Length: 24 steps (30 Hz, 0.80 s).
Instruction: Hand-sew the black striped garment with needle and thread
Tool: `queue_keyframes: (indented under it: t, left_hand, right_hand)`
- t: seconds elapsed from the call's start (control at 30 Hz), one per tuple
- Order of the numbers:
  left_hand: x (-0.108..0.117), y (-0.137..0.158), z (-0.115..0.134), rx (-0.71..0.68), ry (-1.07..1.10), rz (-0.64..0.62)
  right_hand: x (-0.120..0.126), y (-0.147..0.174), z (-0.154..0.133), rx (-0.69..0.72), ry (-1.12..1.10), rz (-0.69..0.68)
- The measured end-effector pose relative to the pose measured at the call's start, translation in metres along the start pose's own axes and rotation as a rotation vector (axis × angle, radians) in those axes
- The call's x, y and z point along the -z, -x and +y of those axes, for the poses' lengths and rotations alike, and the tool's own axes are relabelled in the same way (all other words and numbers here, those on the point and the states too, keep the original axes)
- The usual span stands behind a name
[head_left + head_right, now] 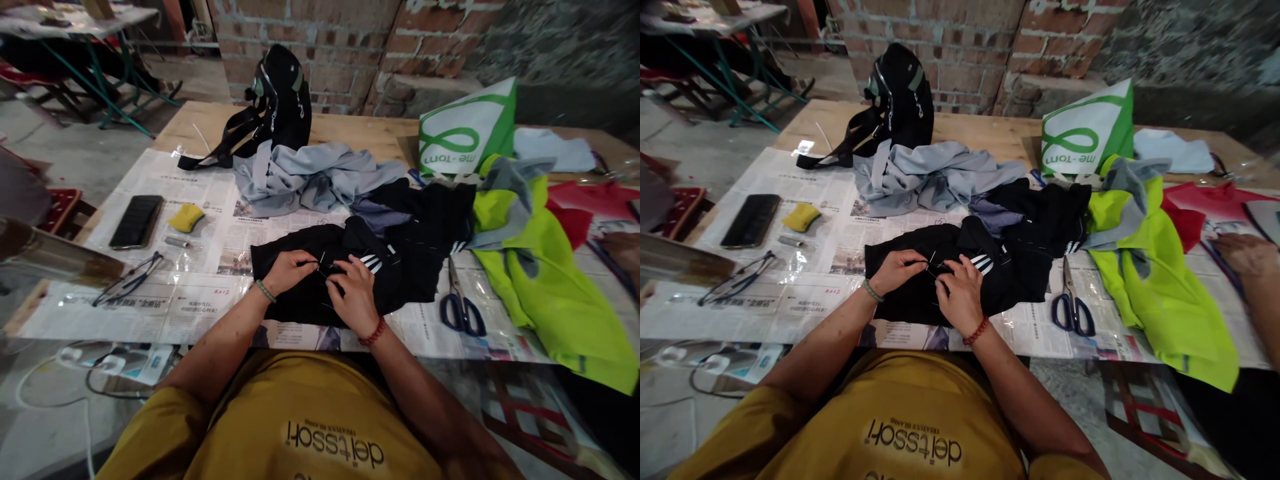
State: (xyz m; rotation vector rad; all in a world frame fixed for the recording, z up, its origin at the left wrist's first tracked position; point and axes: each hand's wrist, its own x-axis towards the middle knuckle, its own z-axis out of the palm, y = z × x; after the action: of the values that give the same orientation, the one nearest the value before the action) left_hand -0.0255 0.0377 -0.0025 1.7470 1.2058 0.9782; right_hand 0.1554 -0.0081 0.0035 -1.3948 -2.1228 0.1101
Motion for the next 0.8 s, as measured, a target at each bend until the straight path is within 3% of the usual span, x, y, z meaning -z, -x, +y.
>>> queue_keyframes:
  t: [0.33, 0.53, 0.7, 0.8]
  left_hand:
    - [0.001, 0.001, 0.001, -0.071, -0.040, 0.033]
    - [0.003, 0.001, 0.001, -0.101, -0.070, 0.044]
    - [0.002, 0.001, -0.002, -0.104, -0.084, 0.042]
    - [0.001, 0.001, -0.003, -0.103, -0.079, 0.046]
  right_hand:
    - [0.049, 0.019, 0.001, 0.010, -0.127, -0.067]
    - [0.074, 0.024, -0.003, 0.033, -0.186, 0.080]
    - [0.080, 0.028, -0.022, 0.095, -0.317, 0.216]
    - [0.074, 0.032, -0.038, 0.124, -0.435, 0.080]
